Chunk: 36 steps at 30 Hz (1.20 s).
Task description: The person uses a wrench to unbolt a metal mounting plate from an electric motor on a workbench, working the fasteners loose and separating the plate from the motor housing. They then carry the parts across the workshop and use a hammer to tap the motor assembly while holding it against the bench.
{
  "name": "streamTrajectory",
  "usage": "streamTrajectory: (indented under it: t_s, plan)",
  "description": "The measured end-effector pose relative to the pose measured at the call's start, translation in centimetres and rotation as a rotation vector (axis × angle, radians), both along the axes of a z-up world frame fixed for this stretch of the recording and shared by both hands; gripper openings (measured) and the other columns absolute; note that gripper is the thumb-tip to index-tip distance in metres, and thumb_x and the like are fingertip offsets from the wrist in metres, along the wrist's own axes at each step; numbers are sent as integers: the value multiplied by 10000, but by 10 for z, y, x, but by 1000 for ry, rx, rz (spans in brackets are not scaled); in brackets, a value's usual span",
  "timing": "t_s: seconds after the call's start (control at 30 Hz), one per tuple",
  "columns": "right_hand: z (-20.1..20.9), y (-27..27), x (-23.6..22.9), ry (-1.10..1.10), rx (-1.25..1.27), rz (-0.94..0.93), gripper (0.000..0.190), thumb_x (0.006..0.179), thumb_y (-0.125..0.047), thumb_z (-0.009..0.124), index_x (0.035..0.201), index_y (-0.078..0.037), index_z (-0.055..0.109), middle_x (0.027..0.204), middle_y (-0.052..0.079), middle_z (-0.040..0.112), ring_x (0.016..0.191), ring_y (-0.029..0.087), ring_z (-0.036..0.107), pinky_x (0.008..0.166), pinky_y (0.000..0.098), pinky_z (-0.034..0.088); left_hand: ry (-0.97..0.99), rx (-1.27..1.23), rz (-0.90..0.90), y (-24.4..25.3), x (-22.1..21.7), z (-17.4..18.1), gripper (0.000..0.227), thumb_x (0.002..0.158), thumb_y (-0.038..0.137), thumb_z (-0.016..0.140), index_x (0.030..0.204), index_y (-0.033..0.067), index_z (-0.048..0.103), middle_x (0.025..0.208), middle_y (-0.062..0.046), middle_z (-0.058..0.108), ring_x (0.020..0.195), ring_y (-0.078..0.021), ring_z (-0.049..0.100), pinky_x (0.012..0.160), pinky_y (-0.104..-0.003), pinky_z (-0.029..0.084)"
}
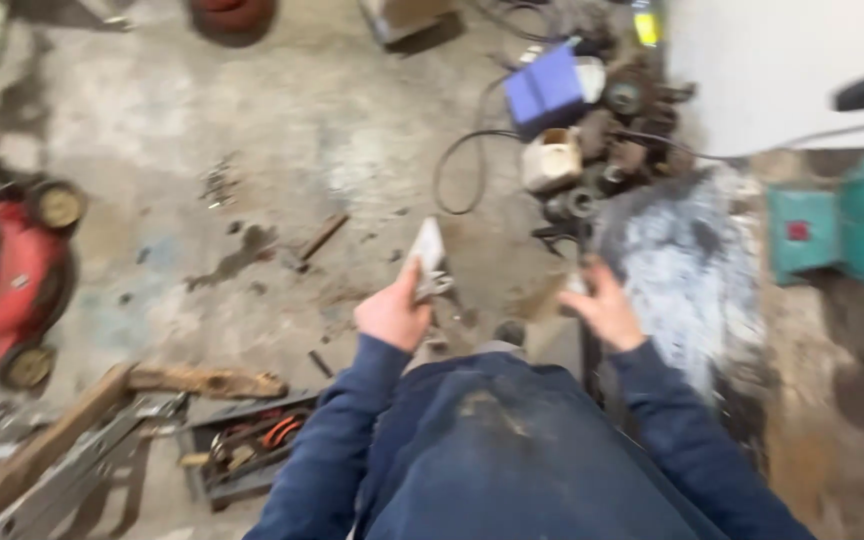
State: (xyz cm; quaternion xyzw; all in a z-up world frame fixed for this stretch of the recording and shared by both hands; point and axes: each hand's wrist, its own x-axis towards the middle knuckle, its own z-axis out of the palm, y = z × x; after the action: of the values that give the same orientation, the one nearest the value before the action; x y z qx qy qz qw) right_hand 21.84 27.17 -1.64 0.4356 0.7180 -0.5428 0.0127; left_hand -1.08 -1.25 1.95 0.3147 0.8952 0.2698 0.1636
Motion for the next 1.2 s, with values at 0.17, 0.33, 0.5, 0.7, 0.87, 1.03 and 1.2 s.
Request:
streamTrajectory:
  t_s: [0.17,0.33,0.5,0.7,0.87,1.03,1.2]
  plan:
    - [-6,-70,23,318,33,-1,946,922,-179,788,1625,53,201,1635,262,364,1507,302,365,1199,397,309,-19,60,68,-5,-2,7,688,782,232,752,1445,248,568,806,-144,735,725,-354,708,656,-472,545]
    - [13,-101,30,350,-26,-150,1087,814,-114,776,1609,3,43,1433,182,540,1255,231,555,1055,335,432,5,108,64,19,9,12,698,774,182,740,1449,249,576,858,-132,741,755,-345,713,668,-453,546]
    - [-28,-69,70,317,-494,-428,528,780,7,678,1300,72,611,1130,92,730,990,193,685,875,324,543,97,-3,-87,45,5,13,662,803,238,747,1441,244,570,864,-111,741,725,-347,709,613,-471,534]
    - [58,-1,53,220,-24,-54,567,743,-44,638,1309,-37,601,1006,33,763,877,128,691,796,303,559,124,-104,-282,57,-25,41,616,804,273,745,1405,231,614,755,-136,721,656,-362,694,582,-484,531]
    - [91,27,77,183,-85,92,526,758,-53,654,1282,-18,641,977,78,772,869,144,690,804,321,565,4,7,-345,47,-57,62,396,801,255,758,1191,195,724,708,-141,701,644,-352,694,591,-454,538]
    - [136,33,72,363,-96,306,705,744,-75,662,1432,-38,509,1082,87,762,944,149,715,856,307,557,-100,103,-406,41,-50,77,346,757,210,799,1093,163,734,702,-123,688,632,-312,704,583,-405,552]
    - [133,22,40,56,62,21,768,725,-104,700,1465,-101,498,1119,105,743,948,193,728,861,330,556,111,128,-227,73,-5,91,682,739,167,771,1408,161,639,711,-129,701,599,-303,693,580,-396,539]
